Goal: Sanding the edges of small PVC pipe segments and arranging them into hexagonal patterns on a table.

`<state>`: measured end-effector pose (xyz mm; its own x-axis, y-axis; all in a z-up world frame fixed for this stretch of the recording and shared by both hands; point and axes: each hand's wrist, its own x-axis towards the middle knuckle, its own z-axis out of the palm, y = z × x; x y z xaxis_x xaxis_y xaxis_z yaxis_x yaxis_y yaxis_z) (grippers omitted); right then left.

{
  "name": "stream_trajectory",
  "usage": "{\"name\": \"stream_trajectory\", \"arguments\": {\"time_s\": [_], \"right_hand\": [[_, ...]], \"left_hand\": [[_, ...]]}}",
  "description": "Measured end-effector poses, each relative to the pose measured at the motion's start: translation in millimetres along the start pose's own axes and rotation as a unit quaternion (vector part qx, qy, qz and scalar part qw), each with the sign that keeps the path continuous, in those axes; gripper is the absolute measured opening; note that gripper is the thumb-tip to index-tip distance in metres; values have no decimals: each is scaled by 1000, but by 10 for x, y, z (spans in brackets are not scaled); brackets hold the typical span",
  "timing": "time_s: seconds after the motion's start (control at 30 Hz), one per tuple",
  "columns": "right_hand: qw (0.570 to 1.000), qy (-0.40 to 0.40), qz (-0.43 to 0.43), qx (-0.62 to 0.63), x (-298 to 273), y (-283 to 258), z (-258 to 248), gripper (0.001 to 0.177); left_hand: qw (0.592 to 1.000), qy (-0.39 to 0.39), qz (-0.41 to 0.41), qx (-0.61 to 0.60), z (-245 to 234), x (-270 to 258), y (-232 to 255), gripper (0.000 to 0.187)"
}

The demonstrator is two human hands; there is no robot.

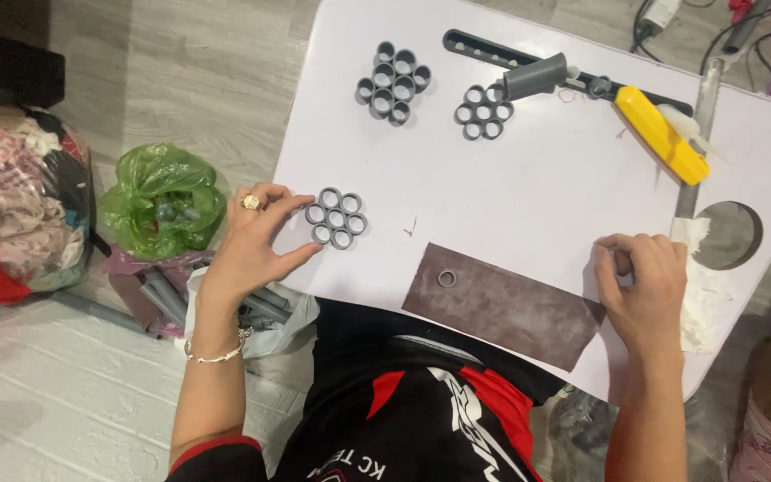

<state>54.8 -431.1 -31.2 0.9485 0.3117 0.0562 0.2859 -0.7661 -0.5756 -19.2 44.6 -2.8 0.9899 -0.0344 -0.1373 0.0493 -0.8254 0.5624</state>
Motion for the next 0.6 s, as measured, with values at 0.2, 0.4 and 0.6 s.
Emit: {"name": "stream_trajectory", "arguments": {"time_s": [0.2, 0.4, 0.6], "right_hand": [[1000, 21, -5, -11, -2, 224, 83, 5], [1000, 19, 9, -19, 40, 148, 43, 2], [999, 19, 8, -26, 21, 192, 68, 2]], "left_hand": [[1000, 10, 12, 0, 78, 190, 21, 61], [1000, 12, 23, -1, 149, 405, 19, 60], [997, 33, 62, 23, 186, 522, 117, 57]]}}
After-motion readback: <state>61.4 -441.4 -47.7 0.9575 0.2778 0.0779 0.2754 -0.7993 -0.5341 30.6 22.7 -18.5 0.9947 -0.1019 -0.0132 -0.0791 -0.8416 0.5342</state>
